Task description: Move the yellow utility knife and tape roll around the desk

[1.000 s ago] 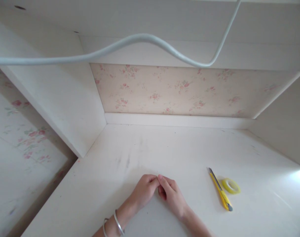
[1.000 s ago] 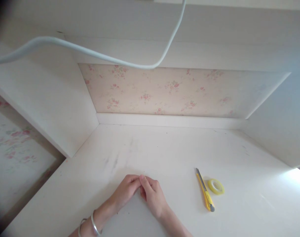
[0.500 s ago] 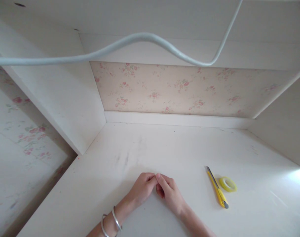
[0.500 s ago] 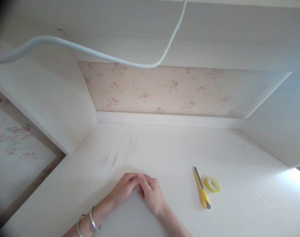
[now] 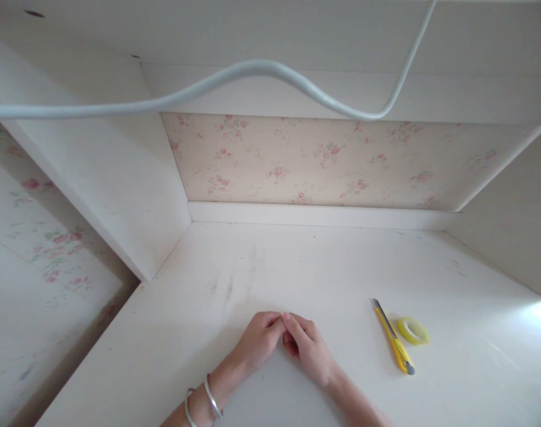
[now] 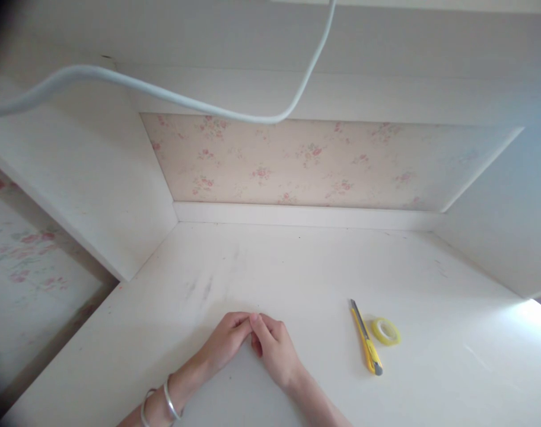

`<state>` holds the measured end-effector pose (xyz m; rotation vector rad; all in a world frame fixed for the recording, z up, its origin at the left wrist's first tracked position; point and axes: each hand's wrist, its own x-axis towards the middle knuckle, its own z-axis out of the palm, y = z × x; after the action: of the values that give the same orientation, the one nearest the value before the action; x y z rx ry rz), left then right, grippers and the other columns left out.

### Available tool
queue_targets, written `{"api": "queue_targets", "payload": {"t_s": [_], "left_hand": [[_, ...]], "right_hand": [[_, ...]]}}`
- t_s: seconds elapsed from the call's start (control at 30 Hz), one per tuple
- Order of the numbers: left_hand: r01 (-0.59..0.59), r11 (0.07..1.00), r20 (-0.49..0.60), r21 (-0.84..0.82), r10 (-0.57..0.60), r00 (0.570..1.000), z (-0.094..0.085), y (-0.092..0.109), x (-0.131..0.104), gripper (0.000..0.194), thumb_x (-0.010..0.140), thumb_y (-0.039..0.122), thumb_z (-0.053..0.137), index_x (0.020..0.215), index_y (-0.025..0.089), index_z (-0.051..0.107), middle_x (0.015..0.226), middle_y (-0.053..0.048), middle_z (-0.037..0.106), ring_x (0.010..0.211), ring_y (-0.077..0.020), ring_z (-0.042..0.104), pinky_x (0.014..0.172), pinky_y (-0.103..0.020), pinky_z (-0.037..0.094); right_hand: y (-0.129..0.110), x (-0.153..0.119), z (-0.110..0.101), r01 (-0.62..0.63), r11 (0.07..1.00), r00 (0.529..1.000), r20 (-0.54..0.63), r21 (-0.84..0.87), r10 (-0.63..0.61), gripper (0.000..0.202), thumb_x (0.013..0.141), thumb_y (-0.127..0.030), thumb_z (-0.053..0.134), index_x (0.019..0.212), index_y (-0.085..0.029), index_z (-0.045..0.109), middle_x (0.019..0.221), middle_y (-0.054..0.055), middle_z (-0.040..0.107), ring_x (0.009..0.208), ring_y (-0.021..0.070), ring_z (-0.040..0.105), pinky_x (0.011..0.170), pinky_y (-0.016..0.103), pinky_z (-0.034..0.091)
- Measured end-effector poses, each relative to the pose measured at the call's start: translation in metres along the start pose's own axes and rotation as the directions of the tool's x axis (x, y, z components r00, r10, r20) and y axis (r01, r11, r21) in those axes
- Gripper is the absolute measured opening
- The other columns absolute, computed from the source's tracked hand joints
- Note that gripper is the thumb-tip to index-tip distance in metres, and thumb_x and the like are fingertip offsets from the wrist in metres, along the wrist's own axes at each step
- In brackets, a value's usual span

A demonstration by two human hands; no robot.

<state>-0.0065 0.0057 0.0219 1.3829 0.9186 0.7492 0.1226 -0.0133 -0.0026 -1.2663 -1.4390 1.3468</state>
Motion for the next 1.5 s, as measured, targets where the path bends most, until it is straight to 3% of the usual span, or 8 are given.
{"api": "queue_targets", "payload": {"t_s": [1.5], "left_hand": [[0.045, 0.999, 0.009, 0.025, -0.045, 0.999, 0.0004, 0.0062, -0.0028, 0.046, 0.086, 0.043, 0.039, 0.057, 0.014, 0.059, 0.058, -0.003, 0.062, 0.062, -0.0168, 0.058, 0.063, -0.026, 0.042]], "right_hand": [[-0.0068, -0.0032, -0.0010, -0.019, 1.000, 1.000, 0.008, -0.024, 0.019, 0.050, 0.091, -0.055, 0.033, 0.059, -0.018, 0.043, 0.053, -0.003, 0.042, 0.052, 0.0107, 0.037, 0.053, 0.025, 0.029]]}}
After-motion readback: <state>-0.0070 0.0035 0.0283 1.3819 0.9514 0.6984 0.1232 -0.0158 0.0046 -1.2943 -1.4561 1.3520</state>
